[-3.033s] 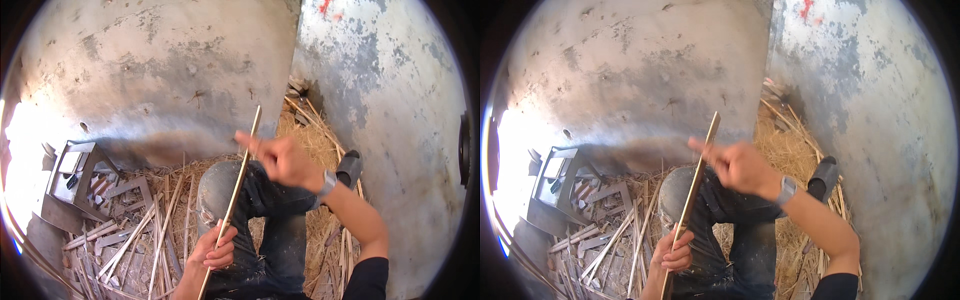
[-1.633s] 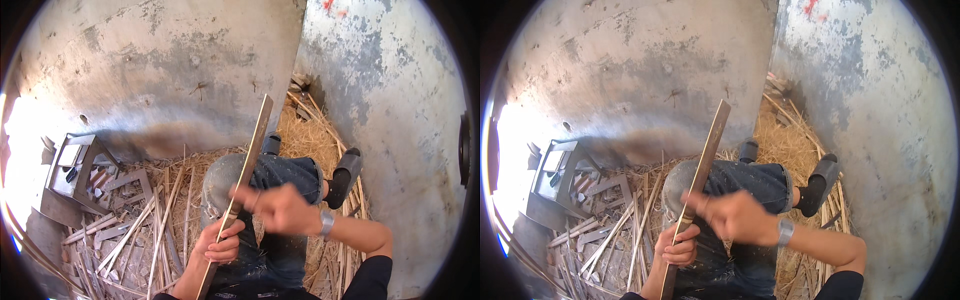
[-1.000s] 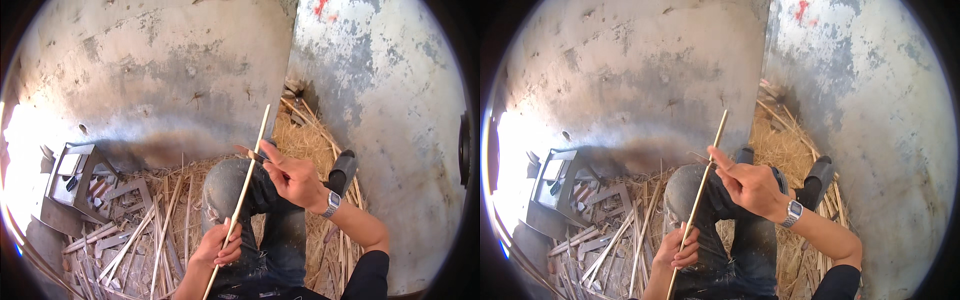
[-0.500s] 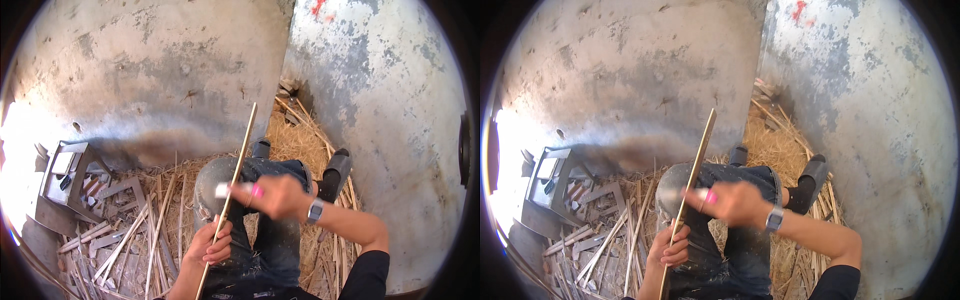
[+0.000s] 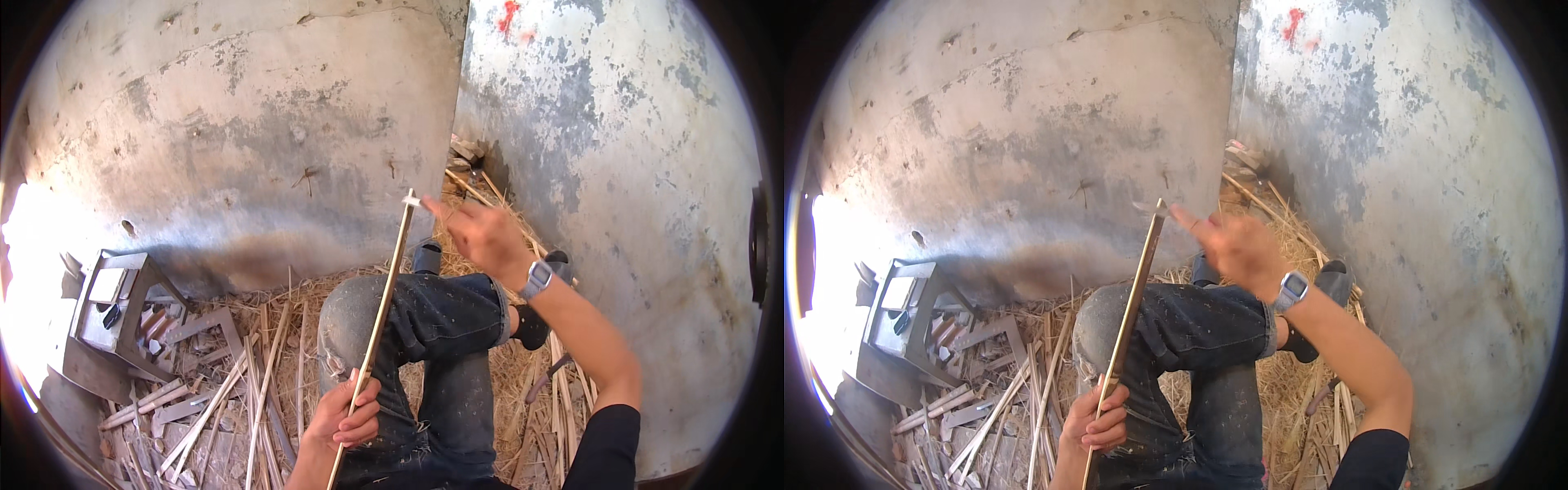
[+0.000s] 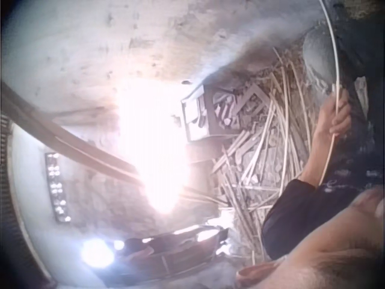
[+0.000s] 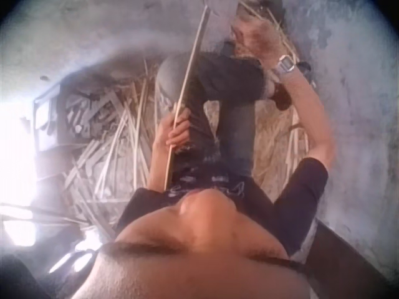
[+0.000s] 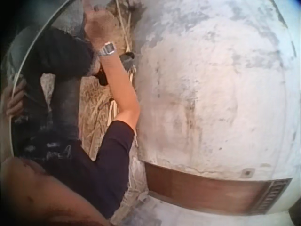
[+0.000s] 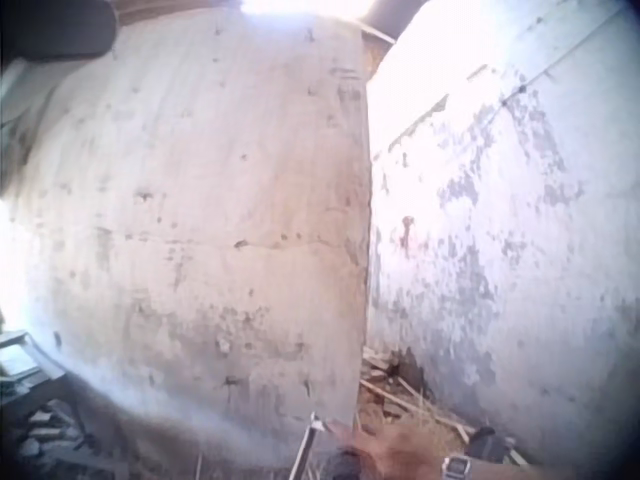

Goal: The person shapes a wooden strip by scraping and carving along its sides and edges using a knife while turning it by hand.

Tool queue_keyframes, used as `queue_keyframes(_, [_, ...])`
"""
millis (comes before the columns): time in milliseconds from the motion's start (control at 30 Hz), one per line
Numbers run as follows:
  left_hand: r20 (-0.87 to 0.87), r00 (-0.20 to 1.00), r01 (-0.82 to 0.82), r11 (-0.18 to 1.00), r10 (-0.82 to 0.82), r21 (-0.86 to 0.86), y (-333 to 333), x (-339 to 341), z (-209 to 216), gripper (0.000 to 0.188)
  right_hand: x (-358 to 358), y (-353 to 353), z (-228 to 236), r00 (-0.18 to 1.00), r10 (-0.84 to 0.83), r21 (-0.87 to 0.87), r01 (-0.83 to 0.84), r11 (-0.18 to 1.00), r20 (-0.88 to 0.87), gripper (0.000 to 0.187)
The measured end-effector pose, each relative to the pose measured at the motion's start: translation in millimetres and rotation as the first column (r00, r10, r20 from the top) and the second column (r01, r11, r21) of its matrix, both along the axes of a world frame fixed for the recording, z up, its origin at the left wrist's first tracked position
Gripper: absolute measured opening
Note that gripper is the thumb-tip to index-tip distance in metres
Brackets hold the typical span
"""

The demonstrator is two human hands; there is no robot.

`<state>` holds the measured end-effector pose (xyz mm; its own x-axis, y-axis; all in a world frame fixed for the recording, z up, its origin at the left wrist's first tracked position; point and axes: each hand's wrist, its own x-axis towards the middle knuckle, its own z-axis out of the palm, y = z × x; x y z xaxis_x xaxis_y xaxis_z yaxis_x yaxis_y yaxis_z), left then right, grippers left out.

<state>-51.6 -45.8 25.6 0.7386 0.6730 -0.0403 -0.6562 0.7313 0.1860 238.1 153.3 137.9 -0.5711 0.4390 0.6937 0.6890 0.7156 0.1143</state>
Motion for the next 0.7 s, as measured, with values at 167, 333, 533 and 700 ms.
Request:
queue_keyframes(167, [-0.052, 0.999, -0.004, 1.0, 0.006, 0.025, 5.3, 1.5, -0.8, 0.049, -19.2, -49.4, -5.8, 0.943, 0.092, -0.011, -0.093, 0.996, 0.319, 0.049])
queue_keyframes(333, [-0.267, 0.961, -0.045, 0.993, 0.074, 0.113, -1.6, -1.7, 5.3, 0.05, 44.1, 26.7, 37.4, 0.945, -0.324, -0.216, 0.308, 0.927, -0.042, 0.038])
queue_keyframes(533, [-0.524, 0.834, -0.086, 0.979, 0.172, 0.184, -3.2, 6.1, 25.5, 0.051, -3.7, -36.7, 20.4, 0.982, -0.022, -0.208, -0.018, 0.978, -0.188, 0.051])
queue_keyframes(700, [-0.556, 0.809, -0.085, 0.973, 0.194, 0.215, -2.7, 8.0, 26.3, 0.052, -50.6, -122.3, -15.8, 0.91, 0.192, -0.225, -0.113, 0.968, 0.368, 0.067])
